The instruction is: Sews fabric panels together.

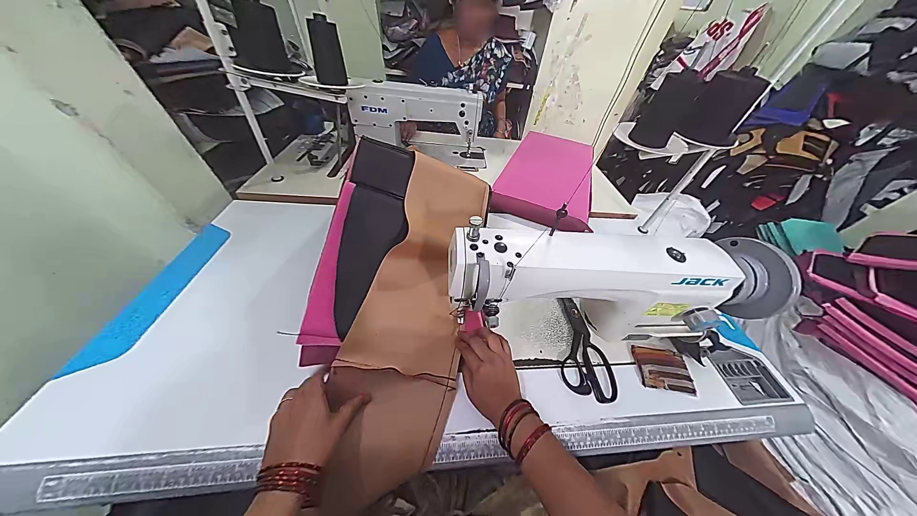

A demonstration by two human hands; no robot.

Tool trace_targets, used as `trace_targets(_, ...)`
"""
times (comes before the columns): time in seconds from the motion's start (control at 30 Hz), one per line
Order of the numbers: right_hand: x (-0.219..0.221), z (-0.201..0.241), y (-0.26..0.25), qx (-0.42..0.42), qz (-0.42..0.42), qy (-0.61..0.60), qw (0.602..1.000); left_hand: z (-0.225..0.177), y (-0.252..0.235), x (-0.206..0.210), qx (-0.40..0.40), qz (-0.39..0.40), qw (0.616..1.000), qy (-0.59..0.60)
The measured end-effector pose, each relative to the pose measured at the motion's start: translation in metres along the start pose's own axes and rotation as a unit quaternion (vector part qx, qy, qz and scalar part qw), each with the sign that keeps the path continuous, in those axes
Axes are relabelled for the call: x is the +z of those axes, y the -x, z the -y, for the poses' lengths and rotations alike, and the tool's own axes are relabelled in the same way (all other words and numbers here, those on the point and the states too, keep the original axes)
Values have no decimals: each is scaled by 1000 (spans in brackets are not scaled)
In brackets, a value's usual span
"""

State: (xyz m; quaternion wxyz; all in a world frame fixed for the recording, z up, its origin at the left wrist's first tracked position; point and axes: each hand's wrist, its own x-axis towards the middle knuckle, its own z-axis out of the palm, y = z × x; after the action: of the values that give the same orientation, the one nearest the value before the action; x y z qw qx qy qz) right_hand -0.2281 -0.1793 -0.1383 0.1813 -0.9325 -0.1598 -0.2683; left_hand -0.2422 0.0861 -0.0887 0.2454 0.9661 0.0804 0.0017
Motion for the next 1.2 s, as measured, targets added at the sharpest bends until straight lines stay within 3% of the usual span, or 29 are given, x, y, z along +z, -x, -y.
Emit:
trace_targets(0.07,-1,2,-1,2,8,4,1000,5,-5,-6,13,54,998,21)
trace_targets(0.23,1,5,-4,-6,9,29,1000,-14,-41,-36,197,-119,973,3)
trace_targets(0.4,-1,14,-20,46,35,9,998,-67,-138,-51,254,-148,953,-69)
trace_targets(0.5,3,14,-18,61,30,-2,998,-80,-162,-49,250,-97,958,-103)
trace_targets(0.63,5,12,-10,44,25,-6,999,-60,-157,-47,220,-30,969,-109)
trace_targets(0.87,8,11,-9,7,7,20,1000,-15,-150,-27,222,-121,967,-17)
trace_targets(0.97,7,13,-8,9,4,27,1000,-21,-155,-31,148,-44,987,47)
trace_targets(1.07,5,15,-7,23,7,29,999,-21,-152,-39,111,51,992,36)
trace_targets(1.2,3,17,-5,39,18,38,998,-6,-122,-41,129,45,990,33)
